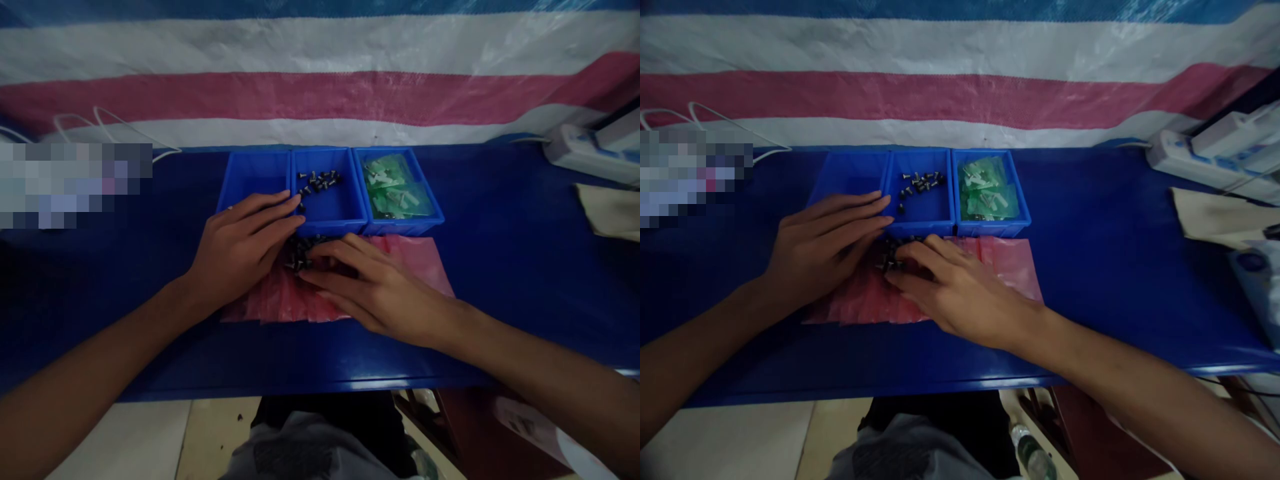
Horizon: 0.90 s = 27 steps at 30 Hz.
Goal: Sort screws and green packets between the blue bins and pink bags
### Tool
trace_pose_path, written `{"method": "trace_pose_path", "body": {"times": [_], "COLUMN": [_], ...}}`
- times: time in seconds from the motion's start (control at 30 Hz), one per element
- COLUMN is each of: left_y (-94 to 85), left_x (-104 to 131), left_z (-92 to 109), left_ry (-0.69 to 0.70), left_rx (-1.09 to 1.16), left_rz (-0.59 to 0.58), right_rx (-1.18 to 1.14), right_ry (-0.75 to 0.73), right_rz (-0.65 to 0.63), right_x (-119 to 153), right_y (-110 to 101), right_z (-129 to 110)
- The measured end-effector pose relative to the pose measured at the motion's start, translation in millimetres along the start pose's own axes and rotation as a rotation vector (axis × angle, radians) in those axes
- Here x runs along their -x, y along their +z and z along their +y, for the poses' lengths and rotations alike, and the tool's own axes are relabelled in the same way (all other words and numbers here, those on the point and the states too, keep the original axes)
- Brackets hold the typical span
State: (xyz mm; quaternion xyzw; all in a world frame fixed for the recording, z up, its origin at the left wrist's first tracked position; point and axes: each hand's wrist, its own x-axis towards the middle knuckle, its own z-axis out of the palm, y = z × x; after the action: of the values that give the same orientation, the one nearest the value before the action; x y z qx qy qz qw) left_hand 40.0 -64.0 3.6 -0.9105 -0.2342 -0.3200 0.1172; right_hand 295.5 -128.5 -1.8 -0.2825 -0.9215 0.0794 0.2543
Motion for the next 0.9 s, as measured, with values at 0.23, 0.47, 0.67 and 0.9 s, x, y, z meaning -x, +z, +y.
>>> {"method": "trace_pose_path", "body": {"times": [0.23, 0.47, 0.67, 0.9], "left_y": [-1.0, -2.8, -1.5, -1.1], "left_x": [0.3, -0.9, 0.1, 0.2], "left_z": [-0.4, 0.0, -0.2, -0.1], "left_ry": [0.001, -0.019, -0.002, 0.012], "left_rx": [-0.01, -0.028, -0.013, -0.025], "left_rz": [-0.014, -0.029, -0.015, -0.017], "right_rx": [-0.113, -0.407, -1.041, -1.228], "right_ry": [0.053, 0.307, 0.507, 0.701], "right_rz": [0.145, 0.319, 0.232, 0.178], "right_x": [1.2, -0.6, -5.9, -4.9], "right_y": [1.4, -18.7, -27.4, -24.9], "right_z": [5.3, 5.7, 1.5, 9.7]}}
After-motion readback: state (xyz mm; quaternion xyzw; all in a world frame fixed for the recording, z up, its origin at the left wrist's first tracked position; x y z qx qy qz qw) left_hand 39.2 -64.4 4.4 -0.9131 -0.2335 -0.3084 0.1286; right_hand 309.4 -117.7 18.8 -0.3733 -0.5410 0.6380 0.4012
